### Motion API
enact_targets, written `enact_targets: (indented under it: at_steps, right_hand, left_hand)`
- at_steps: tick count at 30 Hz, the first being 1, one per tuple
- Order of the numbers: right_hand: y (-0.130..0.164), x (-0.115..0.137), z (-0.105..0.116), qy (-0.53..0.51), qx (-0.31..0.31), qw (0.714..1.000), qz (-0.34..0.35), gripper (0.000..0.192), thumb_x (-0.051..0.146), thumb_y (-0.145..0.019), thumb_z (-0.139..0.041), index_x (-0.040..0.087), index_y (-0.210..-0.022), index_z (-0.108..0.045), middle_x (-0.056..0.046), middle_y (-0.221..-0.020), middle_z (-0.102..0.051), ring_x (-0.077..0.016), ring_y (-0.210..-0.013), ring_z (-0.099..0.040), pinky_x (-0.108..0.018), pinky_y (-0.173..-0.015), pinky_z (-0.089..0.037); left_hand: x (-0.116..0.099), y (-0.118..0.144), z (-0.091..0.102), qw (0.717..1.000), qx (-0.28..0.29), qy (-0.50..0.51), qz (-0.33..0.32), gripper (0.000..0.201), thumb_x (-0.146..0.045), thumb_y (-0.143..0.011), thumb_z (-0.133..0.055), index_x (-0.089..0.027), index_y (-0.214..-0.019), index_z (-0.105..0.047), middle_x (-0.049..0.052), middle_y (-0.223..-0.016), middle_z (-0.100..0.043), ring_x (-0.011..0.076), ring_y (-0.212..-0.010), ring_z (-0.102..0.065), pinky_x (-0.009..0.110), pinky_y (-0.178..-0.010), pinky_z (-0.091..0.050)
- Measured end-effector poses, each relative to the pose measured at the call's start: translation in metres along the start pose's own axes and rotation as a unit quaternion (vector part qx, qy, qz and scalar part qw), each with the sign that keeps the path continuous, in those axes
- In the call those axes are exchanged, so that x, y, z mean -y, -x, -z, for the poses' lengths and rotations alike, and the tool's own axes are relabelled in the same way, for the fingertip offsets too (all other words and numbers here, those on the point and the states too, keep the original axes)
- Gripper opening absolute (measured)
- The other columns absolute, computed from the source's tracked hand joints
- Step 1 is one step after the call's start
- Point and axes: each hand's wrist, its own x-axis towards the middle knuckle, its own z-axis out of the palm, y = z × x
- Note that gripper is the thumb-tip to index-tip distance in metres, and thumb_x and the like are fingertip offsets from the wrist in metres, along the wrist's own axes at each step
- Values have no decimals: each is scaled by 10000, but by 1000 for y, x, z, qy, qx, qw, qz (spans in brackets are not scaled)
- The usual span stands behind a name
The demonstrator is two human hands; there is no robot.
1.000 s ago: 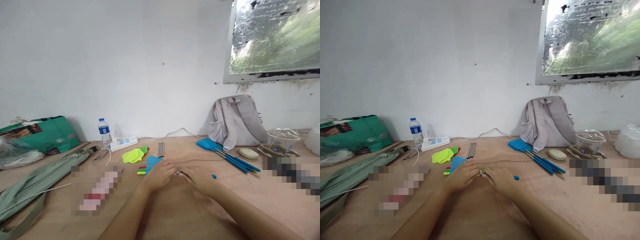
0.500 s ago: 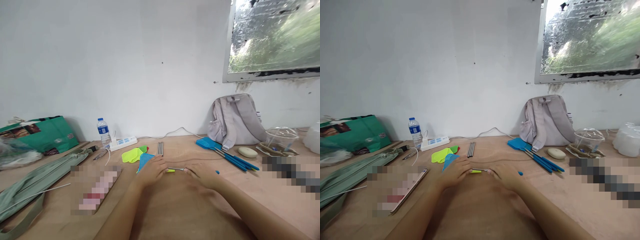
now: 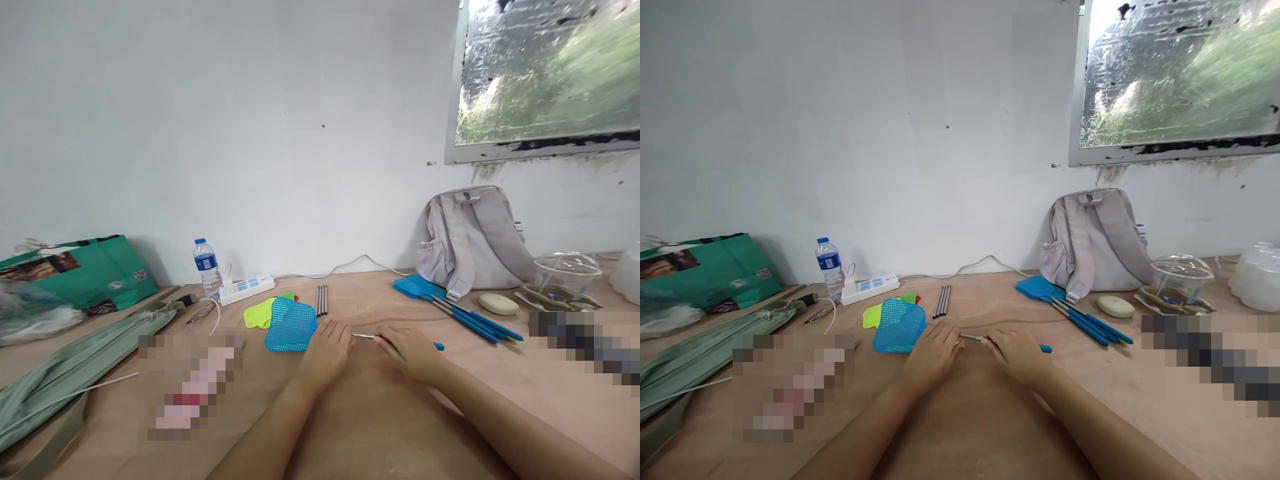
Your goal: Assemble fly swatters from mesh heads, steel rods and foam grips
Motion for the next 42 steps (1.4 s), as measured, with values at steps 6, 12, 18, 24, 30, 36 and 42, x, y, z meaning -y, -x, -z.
enact_targets:
  at_steps: [6,12,18,24,30,36,42]
  right_hand:
    - [1,13,-6,-1,-33,999,25,382,396,-895,-232,224,-912,-572,-44,-835,-655,-193,-752,-590,-273,-612,-375]
    - [-4,3,2,26,-24,999,41,375,382,-897,-240,217,-911,-577,-48,-846,-657,-189,-753,-594,-275,-611,-385]
    - [-7,-14,10,78,-42,994,70,354,361,-900,-243,221,-931,-567,-44,-845,-654,-182,-754,-593,-263,-592,-381]
    - [-7,-41,15,123,-81,985,93,346,378,-894,-273,216,-869,-577,-39,-747,-648,-150,-693,-588,-234,-575,-358]
    - [-1,-71,27,156,-92,977,117,328,367,-899,-272,225,-868,-566,-24,-762,-644,-134,-667,-581,-226,-532,-333]
    - [2,-80,27,159,-86,978,109,325,372,-900,-268,224,-865,-555,-13,-748,-640,-137,-642,-579,-237,-515,-316]
    - [-2,-59,14,141,-92,984,52,325,375,-895,-275,201,-801,-533,-27,-700,-633,-163,-666,-585,-249,-531,-312]
  left_hand:
    - [-1,-2,6,997,-29,-43,-60,147,-228,-864,-365,-172,-813,-491,28,-742,-536,167,-698,-497,302,-623,-347]
    - [23,-1,16,994,-14,-64,-89,128,-241,-865,-385,-181,-809,-483,15,-748,-537,142,-680,-491,270,-586,-320]
    - [44,4,20,994,-23,-79,-73,169,-266,-874,-365,-188,-802,-497,3,-700,-539,134,-647,-497,256,-570,-312]
    - [57,8,30,994,-29,-91,-47,183,-274,-868,-371,-189,-769,-501,-1,-678,-544,136,-610,-494,262,-552,-314]
    - [77,18,35,994,-27,-99,-28,205,-272,-867,-370,-190,-733,-502,-2,-648,-533,129,-601,-500,256,-534,-303]
    - [83,25,37,999,-10,-52,-10,249,-295,-877,-334,-190,-737,-511,1,-646,-538,125,-605,-498,252,-555,-327]
    - [57,15,27,993,-48,-1,108,207,-310,-840,-387,-163,-887,-526,58,-832,-585,193,-802,-516,339,-734,-396]
